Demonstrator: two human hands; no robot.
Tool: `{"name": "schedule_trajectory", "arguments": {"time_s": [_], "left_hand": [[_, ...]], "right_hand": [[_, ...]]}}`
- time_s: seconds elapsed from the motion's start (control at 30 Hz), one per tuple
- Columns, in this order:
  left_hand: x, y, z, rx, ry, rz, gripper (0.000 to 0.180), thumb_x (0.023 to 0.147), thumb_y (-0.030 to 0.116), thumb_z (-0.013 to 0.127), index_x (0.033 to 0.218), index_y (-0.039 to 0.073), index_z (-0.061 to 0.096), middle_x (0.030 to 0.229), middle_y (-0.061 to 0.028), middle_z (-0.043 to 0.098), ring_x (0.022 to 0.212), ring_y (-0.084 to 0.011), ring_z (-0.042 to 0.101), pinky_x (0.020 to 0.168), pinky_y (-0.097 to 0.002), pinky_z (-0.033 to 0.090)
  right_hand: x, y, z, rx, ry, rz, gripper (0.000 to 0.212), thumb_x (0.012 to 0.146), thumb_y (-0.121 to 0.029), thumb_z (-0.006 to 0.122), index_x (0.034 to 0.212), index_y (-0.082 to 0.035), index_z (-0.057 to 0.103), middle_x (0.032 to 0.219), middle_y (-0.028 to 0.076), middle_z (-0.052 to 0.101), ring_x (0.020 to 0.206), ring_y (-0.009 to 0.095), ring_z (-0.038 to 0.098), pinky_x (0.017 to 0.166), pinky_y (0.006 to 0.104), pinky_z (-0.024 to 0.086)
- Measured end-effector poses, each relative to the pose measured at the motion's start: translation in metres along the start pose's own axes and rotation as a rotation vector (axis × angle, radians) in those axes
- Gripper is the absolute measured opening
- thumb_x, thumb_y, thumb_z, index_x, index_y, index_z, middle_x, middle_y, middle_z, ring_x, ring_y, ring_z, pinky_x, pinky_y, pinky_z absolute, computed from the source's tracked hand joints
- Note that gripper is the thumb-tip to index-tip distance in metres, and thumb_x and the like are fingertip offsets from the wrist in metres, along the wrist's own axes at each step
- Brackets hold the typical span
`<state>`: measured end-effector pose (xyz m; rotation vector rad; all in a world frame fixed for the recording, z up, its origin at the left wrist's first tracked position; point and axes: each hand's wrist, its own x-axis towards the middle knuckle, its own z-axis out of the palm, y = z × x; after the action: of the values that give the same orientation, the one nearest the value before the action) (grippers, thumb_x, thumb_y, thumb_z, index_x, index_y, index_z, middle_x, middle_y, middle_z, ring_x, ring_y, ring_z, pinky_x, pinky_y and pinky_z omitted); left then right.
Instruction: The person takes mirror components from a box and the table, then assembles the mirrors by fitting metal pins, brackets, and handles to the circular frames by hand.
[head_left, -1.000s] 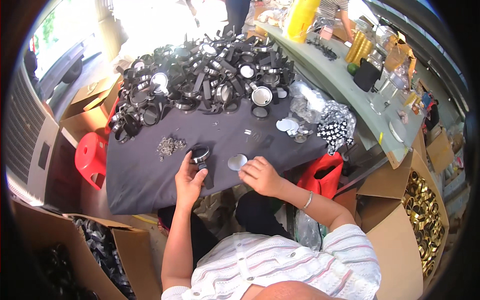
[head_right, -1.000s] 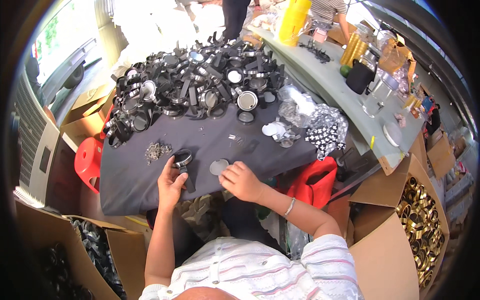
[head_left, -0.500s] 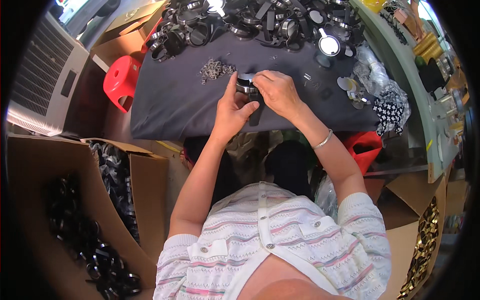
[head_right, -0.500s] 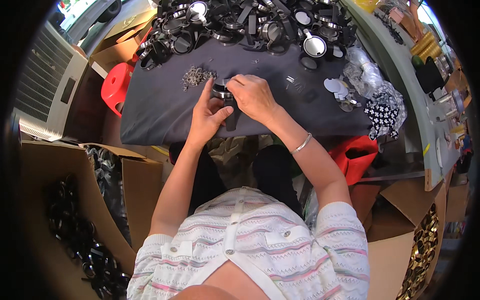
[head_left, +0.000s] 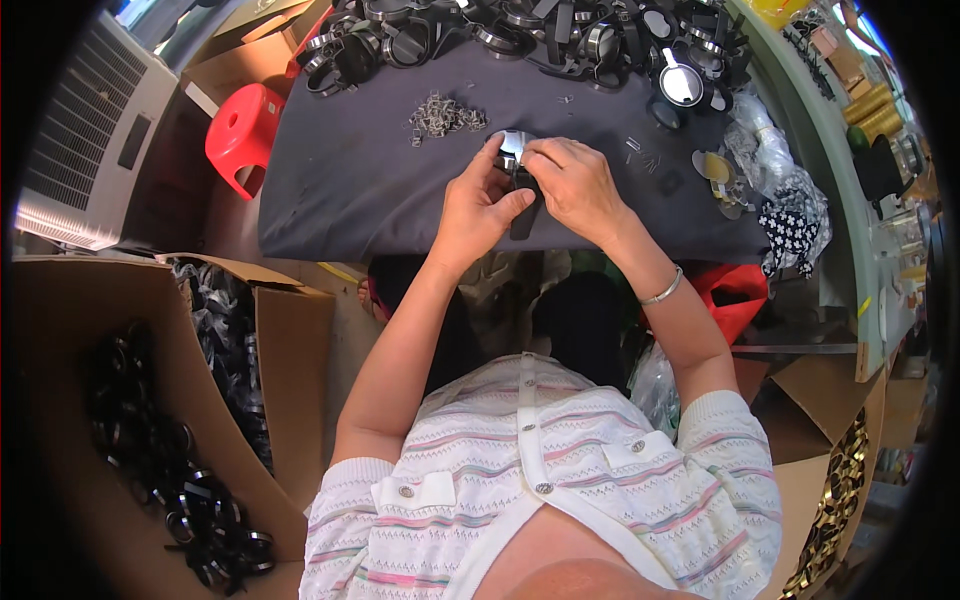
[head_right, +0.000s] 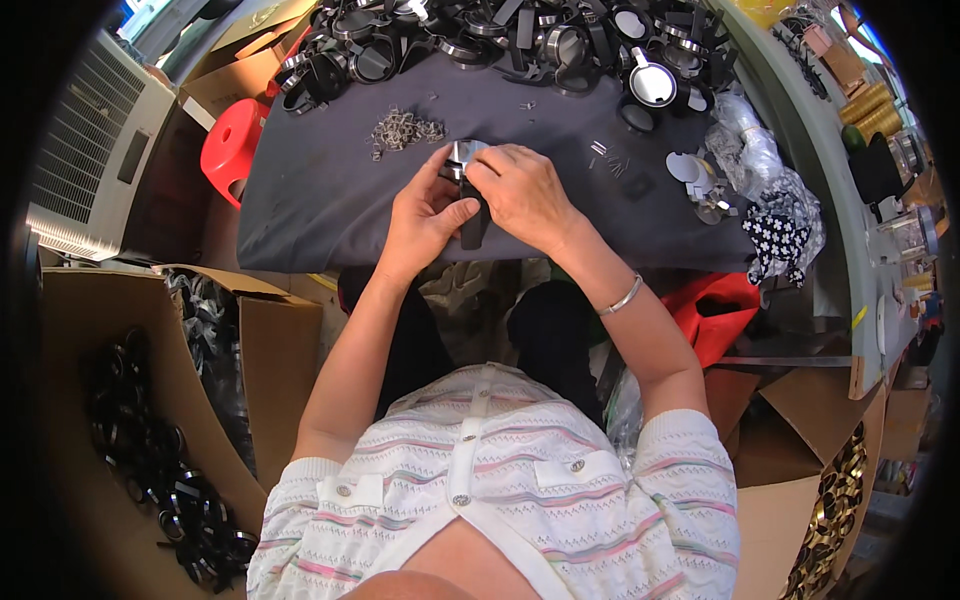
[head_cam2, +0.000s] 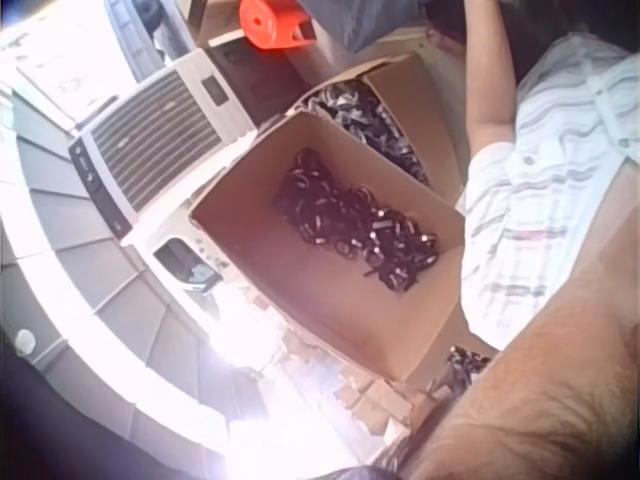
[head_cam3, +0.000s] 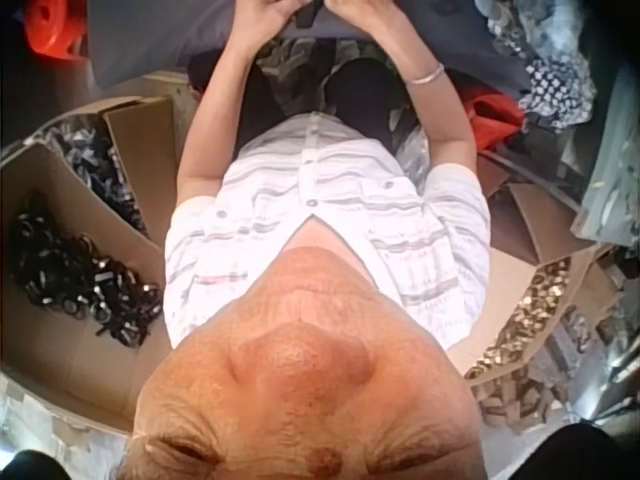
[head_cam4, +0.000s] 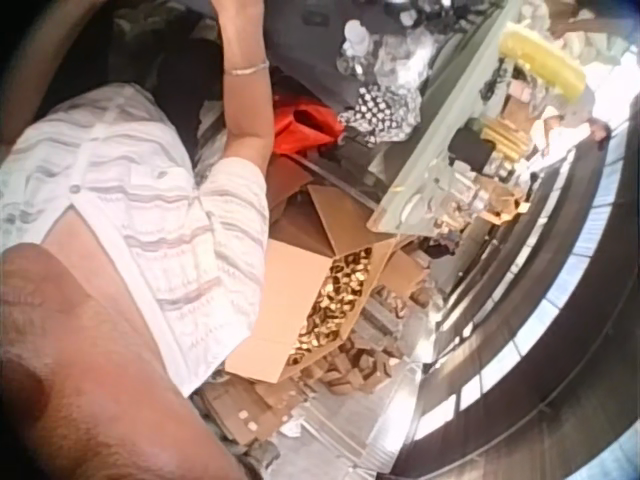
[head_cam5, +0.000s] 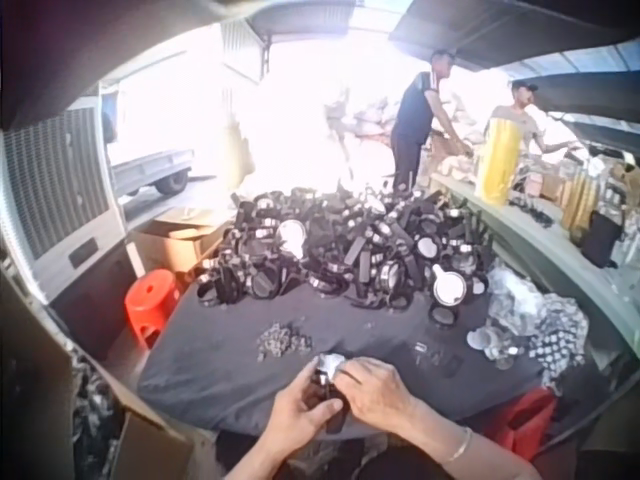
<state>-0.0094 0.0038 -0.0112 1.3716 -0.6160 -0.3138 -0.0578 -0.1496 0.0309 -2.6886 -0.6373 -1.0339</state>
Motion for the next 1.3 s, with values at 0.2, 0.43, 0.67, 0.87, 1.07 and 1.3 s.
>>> {"name": "schedule_trajectory", "arguments": {"time_s": [0.2,0.43,0.67,0.87,1.07,1.3], "left_hand": [[0.000,0.002,0.001,-0.035,-0.014,-0.055,0.049,0.077,0.003,0.067,0.123,0.000,0.050,0.073,-0.0021,0.058,0.057,-0.0056,0.051,0.047,-0.0220,0.043],[0.010,0.006,0.006,0.036,0.090,-0.038,0.023,0.083,0.005,0.057,0.106,0.001,0.058,0.067,-0.0014,0.058,0.052,-0.0043,0.049,0.044,-0.0217,0.041],[0.007,0.009,0.013,0.172,0.155,0.015,0.018,0.084,0.005,0.053,0.101,0.002,0.059,0.063,-0.0009,0.055,0.047,-0.0045,0.047,0.042,-0.0232,0.039],[-0.001,0.007,0.009,0.113,0.162,-0.008,0.017,0.086,0.003,0.051,0.101,0.001,0.058,0.069,0.0003,0.055,0.050,-0.0038,0.047,0.041,-0.0216,0.040],[-0.004,0.007,0.005,0.110,0.127,-0.003,0.017,0.086,0.002,0.050,0.102,0.002,0.058,0.069,0.0009,0.054,0.049,-0.0029,0.046,0.041,-0.0212,0.041],[0.003,0.004,0.003,0.185,0.168,0.004,0.019,0.085,0.005,0.051,0.102,0.003,0.058,0.067,-0.0011,0.055,0.047,-0.0062,0.048,0.041,-0.0234,0.042]], "right_hand": [[-0.008,-0.003,0.011,0.006,0.128,0.006,0.015,0.069,-0.005,0.058,0.083,-0.004,0.057,0.084,0.006,0.057,0.076,0.024,0.060,0.067,0.0344,0.050],[-0.005,0.005,0.013,0.005,0.112,0.003,0.012,0.070,-0.007,0.060,0.082,-0.005,0.057,0.085,0.005,0.057,0.075,0.023,0.059,0.066,0.0331,0.049],[0.009,0.054,0.006,0.014,0.063,0.373,0.006,0.079,-0.009,0.056,0.083,-0.006,0.060,0.080,0.011,0.060,0.077,0.029,0.060,0.062,0.0394,0.049],[0.012,0.102,0.037,-0.411,-0.295,0.341,0.008,0.073,-0.010,0.055,0.078,-0.007,0.061,0.080,0.013,0.059,0.075,0.029,0.062,0.064,0.0389,0.051],[0.022,0.109,0.029,-0.268,-0.416,0.292,0.009,0.074,-0.006,0.053,0.077,-0.004,0.062,0.082,0.017,0.059,0.079,0.035,0.062,0.070,0.0415,0.051],[0.030,0.101,0.017,-0.406,-0.443,0.209,0.010,0.073,-0.009,0.054,0.077,-0.005,0.063,0.081,0.013,0.065,0.075,0.030,0.065,0.064,0.0404,0.052]]}}
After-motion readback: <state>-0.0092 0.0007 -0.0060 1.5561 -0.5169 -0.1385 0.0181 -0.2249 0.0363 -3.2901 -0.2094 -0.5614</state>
